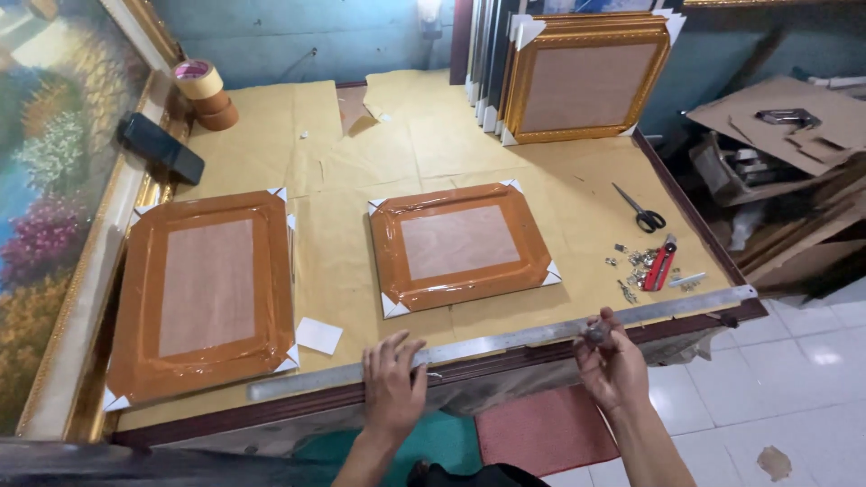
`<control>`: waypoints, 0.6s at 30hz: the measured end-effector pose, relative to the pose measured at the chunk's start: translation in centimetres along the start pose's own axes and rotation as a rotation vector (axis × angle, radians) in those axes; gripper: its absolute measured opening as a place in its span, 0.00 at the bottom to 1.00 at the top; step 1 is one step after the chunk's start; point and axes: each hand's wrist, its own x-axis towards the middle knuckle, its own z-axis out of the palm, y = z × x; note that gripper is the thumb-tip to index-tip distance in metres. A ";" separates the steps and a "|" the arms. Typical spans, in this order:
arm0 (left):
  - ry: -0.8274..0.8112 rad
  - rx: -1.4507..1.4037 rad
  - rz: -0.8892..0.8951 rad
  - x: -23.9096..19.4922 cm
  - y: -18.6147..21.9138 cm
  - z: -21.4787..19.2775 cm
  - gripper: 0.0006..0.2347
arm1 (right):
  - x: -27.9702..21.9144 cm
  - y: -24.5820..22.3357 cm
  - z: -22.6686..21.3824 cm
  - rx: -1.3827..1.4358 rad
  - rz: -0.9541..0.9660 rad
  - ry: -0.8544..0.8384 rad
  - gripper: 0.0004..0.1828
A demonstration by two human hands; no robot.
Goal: Measuring and marking the back of picture frames to prepare for hardware attachment using a ruler and a hand tool.
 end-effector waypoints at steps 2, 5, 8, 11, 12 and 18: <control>0.020 -0.048 0.077 0.5 2.4 0.6 0.12 | -0.7 -1.1 0.9 0.033 0.010 0.051 0.16; -0.013 -0.136 0.206 1.5 5.6 1.9 0.10 | 0.2 -2.8 -0.3 0.135 0.038 0.025 0.18; -0.115 -0.191 0.292 2.5 8.9 3.5 0.10 | -0.2 -4.8 1.0 0.165 0.030 0.020 0.24; -0.160 -0.197 0.362 4.0 11.9 5.8 0.10 | -0.4 -7.3 3.3 -0.043 -0.013 0.074 0.18; -0.154 -0.193 0.395 4.5 12.9 6.8 0.09 | -0.1 -8.3 3.9 -0.219 -0.034 0.054 0.16; -0.188 -0.201 0.334 8.8 18.7 13.1 0.08 | 3.3 -15.7 4.0 -0.822 0.101 -0.056 0.16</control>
